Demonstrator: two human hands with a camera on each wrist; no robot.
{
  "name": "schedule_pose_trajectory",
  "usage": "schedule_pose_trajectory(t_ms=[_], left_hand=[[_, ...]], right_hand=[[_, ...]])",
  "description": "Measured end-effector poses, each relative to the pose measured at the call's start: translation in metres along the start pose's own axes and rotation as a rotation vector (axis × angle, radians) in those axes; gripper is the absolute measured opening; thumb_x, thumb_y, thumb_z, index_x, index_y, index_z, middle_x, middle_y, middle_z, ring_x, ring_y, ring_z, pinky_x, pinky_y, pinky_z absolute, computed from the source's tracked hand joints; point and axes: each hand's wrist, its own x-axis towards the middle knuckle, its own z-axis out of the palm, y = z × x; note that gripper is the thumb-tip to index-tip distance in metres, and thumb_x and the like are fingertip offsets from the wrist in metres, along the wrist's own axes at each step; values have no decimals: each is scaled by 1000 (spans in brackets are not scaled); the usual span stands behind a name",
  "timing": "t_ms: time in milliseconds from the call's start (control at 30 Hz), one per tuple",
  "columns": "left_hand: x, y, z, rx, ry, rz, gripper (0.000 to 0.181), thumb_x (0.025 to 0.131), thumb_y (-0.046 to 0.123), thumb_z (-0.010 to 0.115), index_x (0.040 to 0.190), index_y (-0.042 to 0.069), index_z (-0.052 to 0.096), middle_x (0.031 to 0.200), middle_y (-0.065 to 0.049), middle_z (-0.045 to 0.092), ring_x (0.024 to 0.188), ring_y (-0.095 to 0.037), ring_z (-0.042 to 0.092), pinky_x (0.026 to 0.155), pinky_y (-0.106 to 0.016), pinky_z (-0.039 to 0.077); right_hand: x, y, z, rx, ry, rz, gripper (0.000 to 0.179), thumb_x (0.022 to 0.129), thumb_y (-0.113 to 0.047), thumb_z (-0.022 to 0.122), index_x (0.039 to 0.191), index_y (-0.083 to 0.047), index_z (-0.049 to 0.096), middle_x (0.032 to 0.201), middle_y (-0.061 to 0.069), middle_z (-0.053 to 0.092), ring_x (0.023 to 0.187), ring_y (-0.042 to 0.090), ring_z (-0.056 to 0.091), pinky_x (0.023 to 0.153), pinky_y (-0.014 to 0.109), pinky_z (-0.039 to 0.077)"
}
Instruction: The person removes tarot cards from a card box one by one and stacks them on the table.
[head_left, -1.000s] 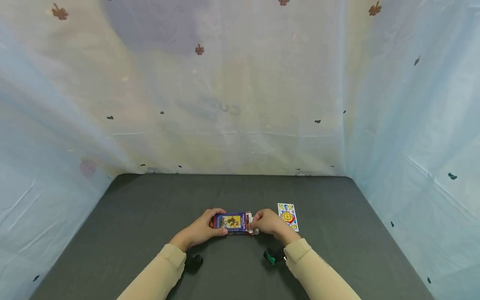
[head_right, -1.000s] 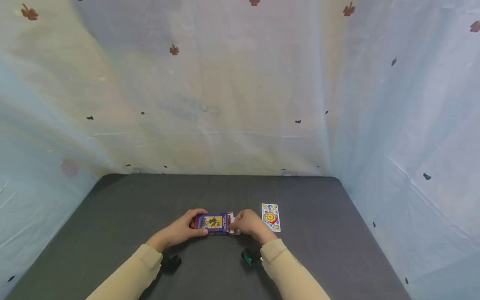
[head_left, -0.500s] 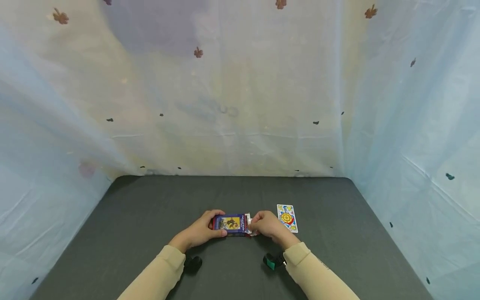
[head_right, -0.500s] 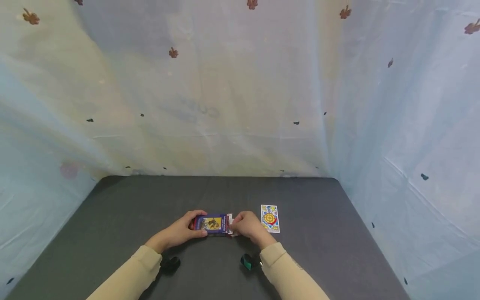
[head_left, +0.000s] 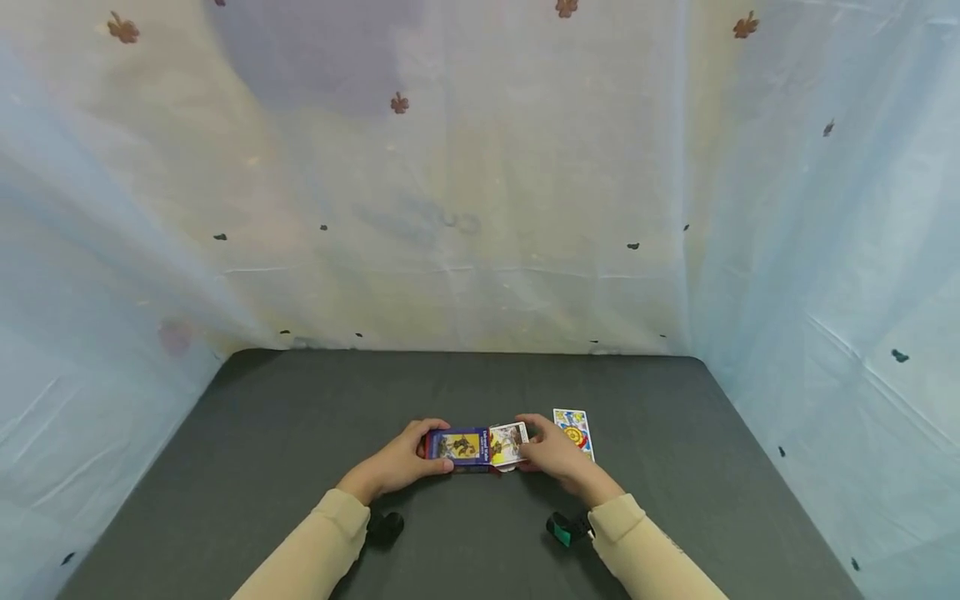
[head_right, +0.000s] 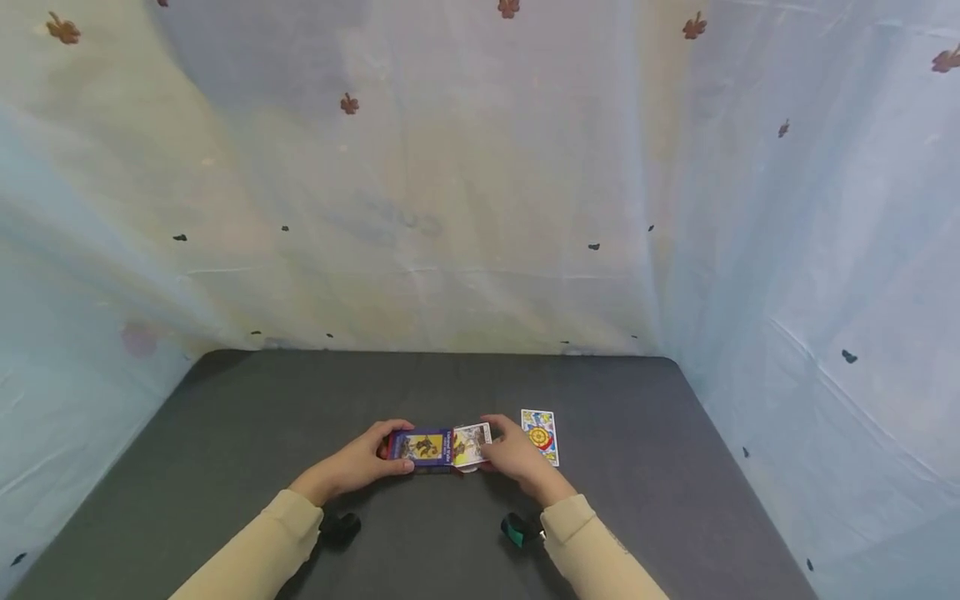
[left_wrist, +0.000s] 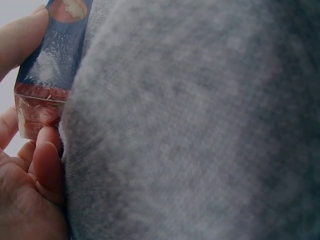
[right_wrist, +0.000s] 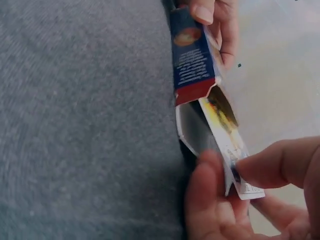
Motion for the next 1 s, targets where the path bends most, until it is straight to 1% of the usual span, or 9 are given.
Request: schedule_pose_trajectory(t_ms=[133,367,500,600,733,800,867,967,1000], left_hand=[[0,-1,-1,3,0,-2,66,82,43,75,138,23,47,131,-9,39,101,-22,48,89,-43,39],[2,-4,2,-8,-7,-13,67,81,46,76,137,26,47,129,-8,40,101,-22,49,90,-42,39],[3,-6,3,-17,-12,-2,68,81,45,76,138,23,46,130,-10,40,102,-22,49,89,-42,40],[4,-7,3,-22,-11,6,68,81,44,77,138,22,47,130,-10,40,102,-23,49,89,-42,40],[5,-5,2,-20,-8,8,67,81,43,77,137,22,47,129,-10,40,102,-23,48,89,-42,40],[5,-4,1,-13,-7,9,67,81,44,77,137,22,47,129,-9,41,102,-23,48,89,-42,40],[4,-4,0,-9,-5,5,68,81,45,77,137,22,47,129,-9,41,103,-23,48,89,-42,40],[4,-4,0,-7,-1,4,68,80,45,77,137,22,47,129,-9,41,103,-23,48,90,-42,40],[4,-4,0,-9,-1,4,68,80,45,77,137,22,47,130,-10,40,103,-23,48,90,-42,40]], right_hand=[[1,2,2,9,-11,-25,53,89,1,58,140,0,43,97,19,54,81,24,63,69,37,54],[1,3,4,-33,-26,-57,41,90,-6,65,124,3,46,101,13,63,82,21,63,67,36,51],[-1,0,-3,-95,-52,-82,45,91,-6,65,132,0,46,94,12,62,78,20,60,67,39,51],[-6,-4,-11,-170,-79,-106,46,93,-7,63,136,-4,49,84,10,56,68,18,52,62,37,47],[-13,-7,-19,-259,-93,-131,38,93,-8,62,131,-8,55,75,9,53,59,17,46,56,35,41],[-15,-8,-22,-283,-87,-140,34,93,-10,63,127,-9,57,85,11,59,60,17,48,57,35,41],[-15,-8,-23,-286,-75,-144,30,93,-12,64,122,-9,59,102,13,61,68,18,53,60,36,43],[-14,-8,-22,-285,-67,-147,23,93,-13,66,113,-7,59,105,12,62,72,20,56,61,36,45],[-14,-8,-22,-291,-62,-148,21,92,-14,66,110,-6,59,100,11,63,72,20,56,61,35,45]])
